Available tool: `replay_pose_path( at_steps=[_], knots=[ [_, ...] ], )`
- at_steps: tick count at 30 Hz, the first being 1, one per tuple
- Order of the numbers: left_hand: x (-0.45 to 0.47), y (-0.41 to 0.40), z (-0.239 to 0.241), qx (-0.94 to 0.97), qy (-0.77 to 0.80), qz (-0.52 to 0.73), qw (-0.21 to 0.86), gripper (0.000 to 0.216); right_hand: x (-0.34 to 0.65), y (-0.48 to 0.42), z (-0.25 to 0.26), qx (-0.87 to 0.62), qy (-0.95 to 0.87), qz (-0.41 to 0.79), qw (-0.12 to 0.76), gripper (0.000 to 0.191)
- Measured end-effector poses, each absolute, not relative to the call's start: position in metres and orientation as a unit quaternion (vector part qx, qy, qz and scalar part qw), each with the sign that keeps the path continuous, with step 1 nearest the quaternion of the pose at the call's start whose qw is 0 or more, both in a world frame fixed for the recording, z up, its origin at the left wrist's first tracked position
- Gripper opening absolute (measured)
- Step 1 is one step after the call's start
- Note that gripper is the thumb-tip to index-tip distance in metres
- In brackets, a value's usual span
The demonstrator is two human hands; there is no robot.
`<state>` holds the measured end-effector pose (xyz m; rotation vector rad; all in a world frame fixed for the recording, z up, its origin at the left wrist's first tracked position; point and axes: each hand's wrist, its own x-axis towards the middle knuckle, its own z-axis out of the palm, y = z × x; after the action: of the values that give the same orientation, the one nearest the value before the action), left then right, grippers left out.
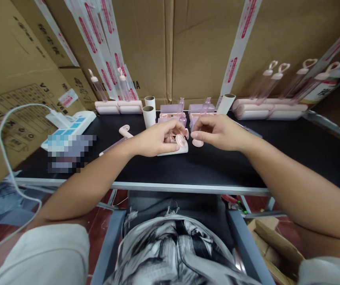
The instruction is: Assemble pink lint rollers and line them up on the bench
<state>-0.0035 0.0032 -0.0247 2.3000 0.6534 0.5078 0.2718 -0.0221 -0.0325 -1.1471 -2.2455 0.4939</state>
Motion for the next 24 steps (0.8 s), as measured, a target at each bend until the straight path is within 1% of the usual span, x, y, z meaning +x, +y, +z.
replay_pose_path(
  at_steps=[2,4,9,12,13,15,16,18,20,21,22,24],
  knots=[
    [-0.002,0.002,-0.026,0.891,0.258,0.196,0.319,0.044,0.26,-0.028,-0.036,-0.411,-0.818,0.246,0.318,0.051],
    [0.0,0.0,-0.027,0.895,0.271,0.19,0.298,0.043,0.25,-0.031,-0.042,-0.421,-0.804,0.254,0.334,0.053],
    [0.006,-0.005,-0.03,0.902,0.293,0.193,0.251,0.038,0.237,-0.03,-0.051,-0.453,-0.784,0.25,0.343,0.045],
    [0.008,-0.006,-0.03,0.897,0.307,0.201,0.247,0.043,0.244,-0.031,-0.043,-0.448,-0.78,0.252,0.355,0.039],
    [0.008,-0.006,-0.029,0.895,0.307,0.206,0.249,0.045,0.25,-0.031,-0.038,-0.452,-0.781,0.242,0.358,0.037],
    [0.007,-0.005,-0.029,0.897,0.3,0.212,0.247,0.047,0.266,-0.029,-0.028,-0.487,-0.783,0.195,0.336,0.034],
    [0.007,-0.004,-0.028,0.901,0.293,0.212,0.241,0.045,0.276,-0.026,-0.024,-0.522,-0.783,0.159,0.299,0.032],
    [0.005,-0.003,-0.028,0.912,0.28,0.206,0.217,0.037,0.293,-0.018,-0.019,-0.595,-0.78,0.088,0.172,0.029],
    [0.003,-0.002,-0.028,0.924,0.271,0.193,0.188,0.03,0.305,-0.01,-0.018,-0.635,-0.769,0.069,0.029,0.029],
    [0.002,-0.002,-0.027,0.928,0.268,0.189,0.174,0.027,0.307,-0.006,-0.019,-0.642,-0.763,0.067,-0.025,0.03],
    [0.0,-0.002,-0.026,0.932,0.267,0.186,0.16,0.025,0.307,-0.004,-0.021,-0.643,-0.76,0.064,-0.064,0.031],
    [-0.002,-0.002,-0.022,0.935,0.271,0.181,0.138,0.022,0.304,-0.003,-0.024,-0.641,-0.76,0.047,-0.097,0.031]
  ],
)
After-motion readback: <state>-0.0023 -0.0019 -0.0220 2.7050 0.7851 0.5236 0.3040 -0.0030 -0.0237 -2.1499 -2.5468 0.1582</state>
